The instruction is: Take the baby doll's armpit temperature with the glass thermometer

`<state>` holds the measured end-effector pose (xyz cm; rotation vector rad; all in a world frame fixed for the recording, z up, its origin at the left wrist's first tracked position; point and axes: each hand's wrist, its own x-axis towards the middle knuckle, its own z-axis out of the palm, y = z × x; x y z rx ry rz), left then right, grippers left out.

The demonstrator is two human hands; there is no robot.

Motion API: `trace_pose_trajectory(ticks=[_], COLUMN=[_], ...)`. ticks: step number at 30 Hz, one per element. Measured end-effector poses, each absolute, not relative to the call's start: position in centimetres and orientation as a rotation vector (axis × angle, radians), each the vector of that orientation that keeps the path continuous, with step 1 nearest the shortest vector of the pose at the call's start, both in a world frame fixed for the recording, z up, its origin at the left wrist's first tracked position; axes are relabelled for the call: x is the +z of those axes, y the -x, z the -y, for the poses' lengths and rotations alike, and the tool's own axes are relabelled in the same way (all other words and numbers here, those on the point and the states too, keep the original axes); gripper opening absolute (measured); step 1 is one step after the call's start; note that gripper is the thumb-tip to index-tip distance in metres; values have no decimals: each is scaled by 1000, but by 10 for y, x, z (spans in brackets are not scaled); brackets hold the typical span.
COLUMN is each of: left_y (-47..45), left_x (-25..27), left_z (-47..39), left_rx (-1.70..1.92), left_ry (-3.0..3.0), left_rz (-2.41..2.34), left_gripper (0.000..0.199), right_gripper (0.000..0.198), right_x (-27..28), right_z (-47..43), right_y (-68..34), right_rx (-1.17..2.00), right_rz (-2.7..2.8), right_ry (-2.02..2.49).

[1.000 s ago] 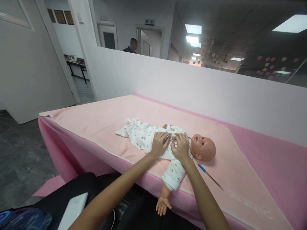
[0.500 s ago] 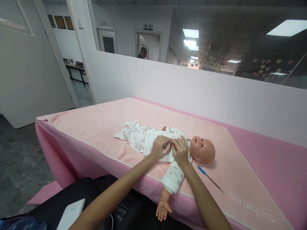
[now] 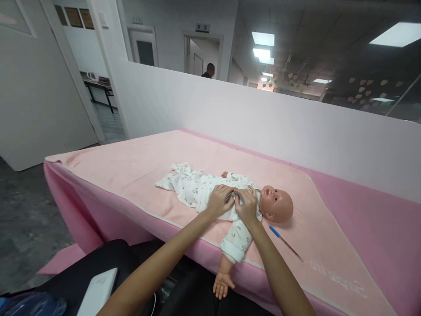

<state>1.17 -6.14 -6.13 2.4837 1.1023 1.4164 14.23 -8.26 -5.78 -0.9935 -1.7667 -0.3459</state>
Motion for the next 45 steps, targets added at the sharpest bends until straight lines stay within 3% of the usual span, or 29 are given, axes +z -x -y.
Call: trace_pose_trajectory(ticks=[10,17,34,40,45], left_y=[-9,-8,-10,-12,-13], left_x=[-60,-60,-72,-75,-73], left_z=[58,58,57,55,56], left_rx=[1305,1276,1671,1831,1795], left_ry=[-2475,-2560,-2484,-2477,-2455], left_rz=[-1117,-1135,-1093,-1074,-1121], left_gripper=[24,43,24,8,10], right_gripper=[19,21,17,17,16], right_x=[-59,-61,-61,-61,-61], right_z=[78,76,78,79,78], right_y=[-142,-140,-142,-142,-143], right_rx=[-284,-255,-290,-267,-268], right_rz=[1774,1736,1729,1772,1788], right_ry=[1043,1046,1033,1072,1087])
